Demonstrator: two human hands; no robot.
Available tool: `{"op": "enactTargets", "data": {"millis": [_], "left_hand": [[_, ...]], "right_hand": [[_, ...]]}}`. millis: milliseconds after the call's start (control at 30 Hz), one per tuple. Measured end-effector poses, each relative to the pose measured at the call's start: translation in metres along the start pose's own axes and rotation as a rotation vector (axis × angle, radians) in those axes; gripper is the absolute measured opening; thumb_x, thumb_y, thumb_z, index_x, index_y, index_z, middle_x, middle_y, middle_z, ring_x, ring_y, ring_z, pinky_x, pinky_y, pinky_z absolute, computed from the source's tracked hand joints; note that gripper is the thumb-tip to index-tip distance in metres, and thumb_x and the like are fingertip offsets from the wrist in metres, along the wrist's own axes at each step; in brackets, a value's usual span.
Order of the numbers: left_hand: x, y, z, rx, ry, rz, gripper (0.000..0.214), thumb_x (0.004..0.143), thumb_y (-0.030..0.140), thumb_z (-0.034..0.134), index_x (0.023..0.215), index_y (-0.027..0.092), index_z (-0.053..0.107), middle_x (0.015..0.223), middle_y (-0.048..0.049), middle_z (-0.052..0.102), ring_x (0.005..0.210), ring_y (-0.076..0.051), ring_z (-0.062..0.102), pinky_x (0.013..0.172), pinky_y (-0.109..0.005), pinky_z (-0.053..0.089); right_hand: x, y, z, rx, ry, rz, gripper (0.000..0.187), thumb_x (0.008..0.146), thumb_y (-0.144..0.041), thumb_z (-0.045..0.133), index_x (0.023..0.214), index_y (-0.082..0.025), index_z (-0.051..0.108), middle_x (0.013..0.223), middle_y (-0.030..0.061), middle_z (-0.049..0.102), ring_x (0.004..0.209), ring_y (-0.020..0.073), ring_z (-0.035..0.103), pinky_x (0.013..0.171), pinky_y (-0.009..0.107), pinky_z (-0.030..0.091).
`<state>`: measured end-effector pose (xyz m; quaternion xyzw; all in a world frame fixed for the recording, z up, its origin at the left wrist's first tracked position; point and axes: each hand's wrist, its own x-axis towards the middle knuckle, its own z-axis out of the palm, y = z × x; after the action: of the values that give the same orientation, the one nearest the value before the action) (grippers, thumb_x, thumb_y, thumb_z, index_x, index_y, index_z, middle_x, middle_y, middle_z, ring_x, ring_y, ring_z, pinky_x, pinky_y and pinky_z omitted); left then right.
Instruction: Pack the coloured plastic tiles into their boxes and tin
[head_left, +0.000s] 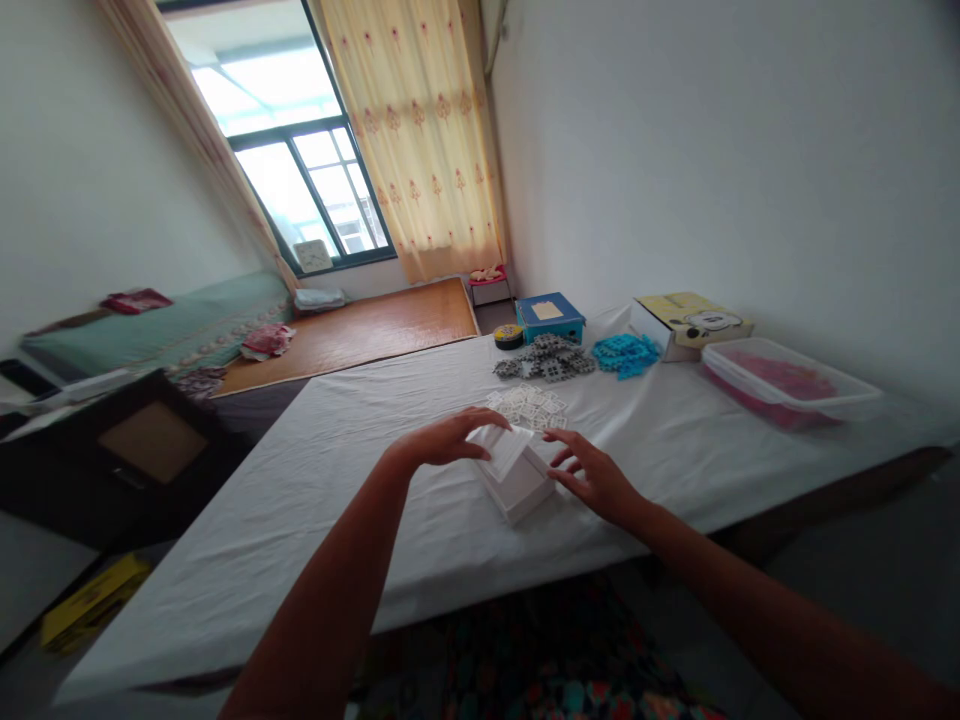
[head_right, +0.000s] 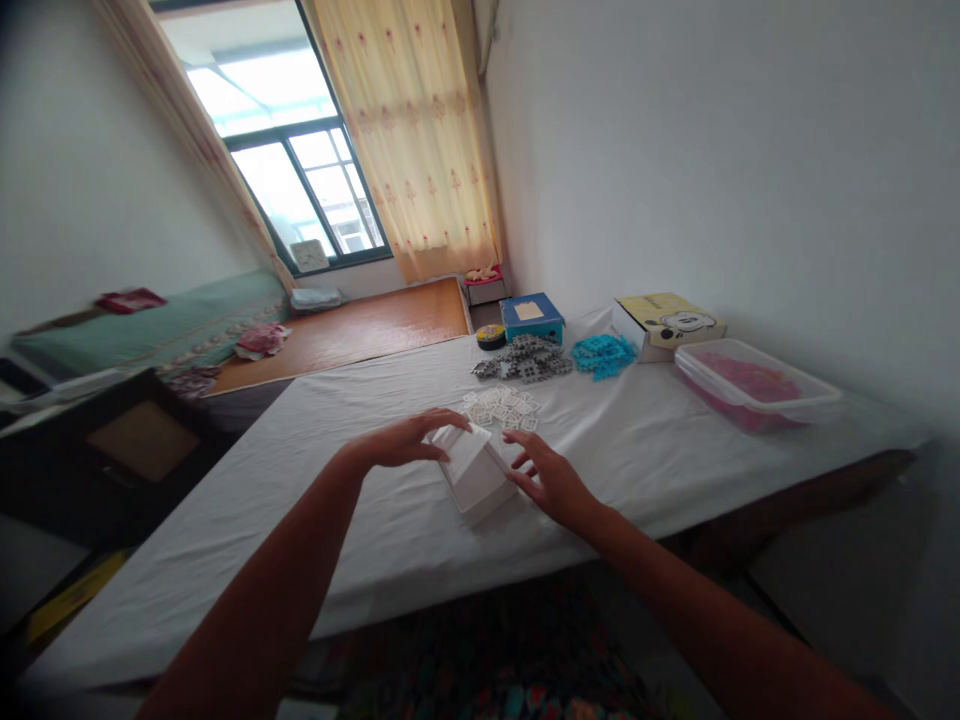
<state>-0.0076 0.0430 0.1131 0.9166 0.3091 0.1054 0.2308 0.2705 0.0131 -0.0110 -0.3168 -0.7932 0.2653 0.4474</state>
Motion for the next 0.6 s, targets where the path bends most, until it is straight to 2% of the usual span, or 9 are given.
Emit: {"op": "enactTargets", "data": {"millis": [67,133,200,267,333,433,533,600], "left_hand": [[-0.019,-0.006,-0.011,-0.083,0.130,-0.049,0.047,0.087,0.037,0.061,0.132,0.027,0.051,0.137,-0.0079,0.054,0.124,-0.024,0.052,0.104,-0.042,0.045],[-0.042,-0.019,-0.020,-0.103,0.309,-0.126,0.049,0.088,0.041,0.058,0.134,0.028,0.047,0.141,-0.0080,0.050,0.127,-0.025,0.050,0.104,-0.042,0.046],[-0.063,-0.038,-0.026,-0.071,0.507,-0.206,0.053,0.087,0.044,0.059,0.136,0.028,0.044,0.143,-0.0083,0.048,0.128,-0.026,0.050,0.103,-0.044,0.046],[-0.075,-0.060,-0.024,0.010,0.625,-0.290,0.055,0.086,0.046,0.058,0.136,0.027,0.043,0.143,-0.0084,0.048,0.128,-0.027,0.049,0.104,-0.047,0.045],[-0.076,-0.080,-0.014,0.148,0.621,-0.386,0.049,0.086,0.044,0.058,0.131,0.027,0.048,0.136,-0.0076,0.053,0.125,-0.028,0.051,0.104,-0.049,0.044],[-0.066,-0.099,0.008,0.324,0.509,-0.499,0.041,0.086,0.036,0.056,0.126,0.028,0.054,0.130,-0.0068,0.058,0.122,-0.030,0.052,0.102,-0.051,0.044],[-0.056,-0.109,0.023,0.391,0.466,-0.529,0.044,0.085,0.029,0.054,0.129,0.029,0.054,0.133,-0.0064,0.057,0.123,-0.028,0.052,0.100,-0.048,0.046],[-0.053,-0.114,0.029,0.387,0.451,-0.498,0.046,0.084,0.026,0.054,0.130,0.029,0.054,0.133,-0.0061,0.057,0.123,-0.027,0.052,0.102,-0.046,0.045]], "right_hand": [[0.009,0.011,-0.010,-0.095,0.033,-0.005,0.046,0.091,-0.033,0.054,0.135,-0.028,0.043,0.129,0.0092,0.056,0.095,0.0193,0.064,0.075,0.036,0.058],[0.024,0.035,-0.030,-0.274,0.060,-0.038,0.037,0.093,-0.036,0.052,0.129,-0.026,0.051,0.125,0.0089,0.060,0.108,0.0236,0.060,0.091,0.043,0.052],[0.045,0.068,-0.061,-0.475,0.098,-0.027,0.034,0.094,-0.038,0.048,0.124,-0.024,0.056,0.123,0.0099,0.062,0.118,0.0262,0.054,0.103,0.047,0.042],[0.070,0.106,-0.096,-0.650,0.136,0.087,0.040,0.093,-0.039,0.047,0.127,-0.020,0.056,0.129,0.0124,0.059,0.124,0.0275,0.050,0.108,0.047,0.036],[0.098,0.142,-0.129,-0.806,0.147,0.291,0.052,0.089,-0.043,0.051,0.134,-0.017,0.051,0.139,0.0148,0.051,0.131,0.0303,0.042,0.109,0.047,0.034],[0.141,0.183,-0.163,-0.942,0.070,0.559,0.078,0.081,-0.059,0.057,0.146,-0.021,0.040,0.153,0.0141,0.033,0.139,0.0364,0.028,0.108,0.053,0.033],[0.180,0.210,-0.180,-0.961,-0.090,0.699,0.091,0.071,-0.070,0.061,0.148,-0.030,0.035,0.157,0.0120,0.026,0.141,0.0410,0.023,0.105,0.061,0.030],[0.199,0.223,-0.186,-0.925,-0.166,0.740,0.096,0.064,-0.072,0.067,0.145,-0.030,0.041,0.155,0.0148,0.029,0.138,0.0441,0.028,0.103,0.064,0.030]]}}
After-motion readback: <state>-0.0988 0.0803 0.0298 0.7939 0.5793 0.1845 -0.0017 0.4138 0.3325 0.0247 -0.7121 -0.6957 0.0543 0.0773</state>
